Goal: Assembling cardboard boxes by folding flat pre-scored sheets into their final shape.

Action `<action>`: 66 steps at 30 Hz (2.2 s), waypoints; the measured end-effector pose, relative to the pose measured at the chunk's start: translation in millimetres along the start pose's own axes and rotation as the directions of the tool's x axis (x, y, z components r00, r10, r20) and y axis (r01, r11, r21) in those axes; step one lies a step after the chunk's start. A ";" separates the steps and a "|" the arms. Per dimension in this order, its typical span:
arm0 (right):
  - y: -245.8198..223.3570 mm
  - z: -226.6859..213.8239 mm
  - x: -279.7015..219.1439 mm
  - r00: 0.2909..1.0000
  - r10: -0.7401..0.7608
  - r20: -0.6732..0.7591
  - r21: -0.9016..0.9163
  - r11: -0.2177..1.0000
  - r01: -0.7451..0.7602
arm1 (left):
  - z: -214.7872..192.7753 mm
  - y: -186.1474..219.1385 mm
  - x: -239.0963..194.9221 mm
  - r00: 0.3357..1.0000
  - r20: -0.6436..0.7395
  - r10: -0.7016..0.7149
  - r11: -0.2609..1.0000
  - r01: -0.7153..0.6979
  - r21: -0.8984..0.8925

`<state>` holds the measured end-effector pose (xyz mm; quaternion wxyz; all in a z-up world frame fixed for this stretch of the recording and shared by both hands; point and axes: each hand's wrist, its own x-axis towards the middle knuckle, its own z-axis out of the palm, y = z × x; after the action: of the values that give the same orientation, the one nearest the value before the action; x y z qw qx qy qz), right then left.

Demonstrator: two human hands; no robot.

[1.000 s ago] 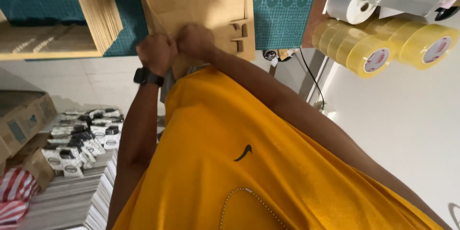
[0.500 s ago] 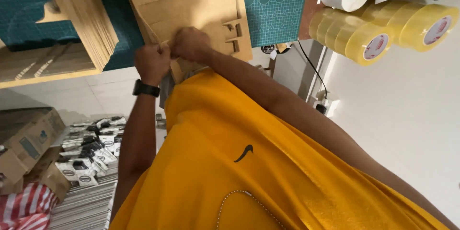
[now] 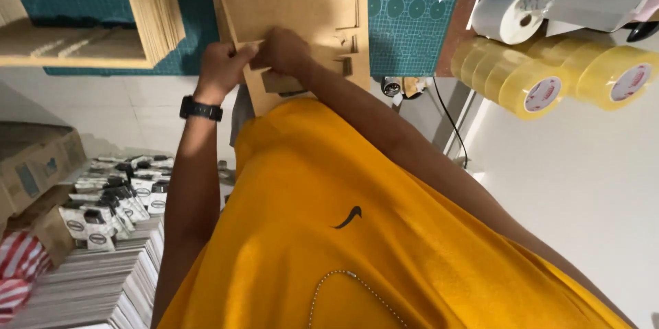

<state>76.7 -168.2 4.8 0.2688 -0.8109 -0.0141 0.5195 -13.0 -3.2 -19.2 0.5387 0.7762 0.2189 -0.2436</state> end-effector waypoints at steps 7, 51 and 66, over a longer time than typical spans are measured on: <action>0.9 -20.3 -44.5 0.999 0.006 0.038 0.123 0.992 -0.011 | 2.3 36.0 -30.4 0.996 -0.042 -0.077 0.975 0.066 -0.210; 61.2 -84.6 -148.6 0.492 -0.847 -0.201 -0.202 0.528 0.825 | 190.7 39.9 -81.9 0.732 -0.331 -0.596 0.346 -0.138 -0.928; 44.1 -110.0 -142.0 0.437 -0.866 -0.243 -0.100 0.470 0.877 | 174.7 25.8 -188.5 0.586 -0.714 -0.383 0.636 -0.393 -0.664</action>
<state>93.6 -295.2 138.2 0.5134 -0.7424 -0.3833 0.1960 -170.4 -190.9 62.8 0.6533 0.4887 0.5175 0.2579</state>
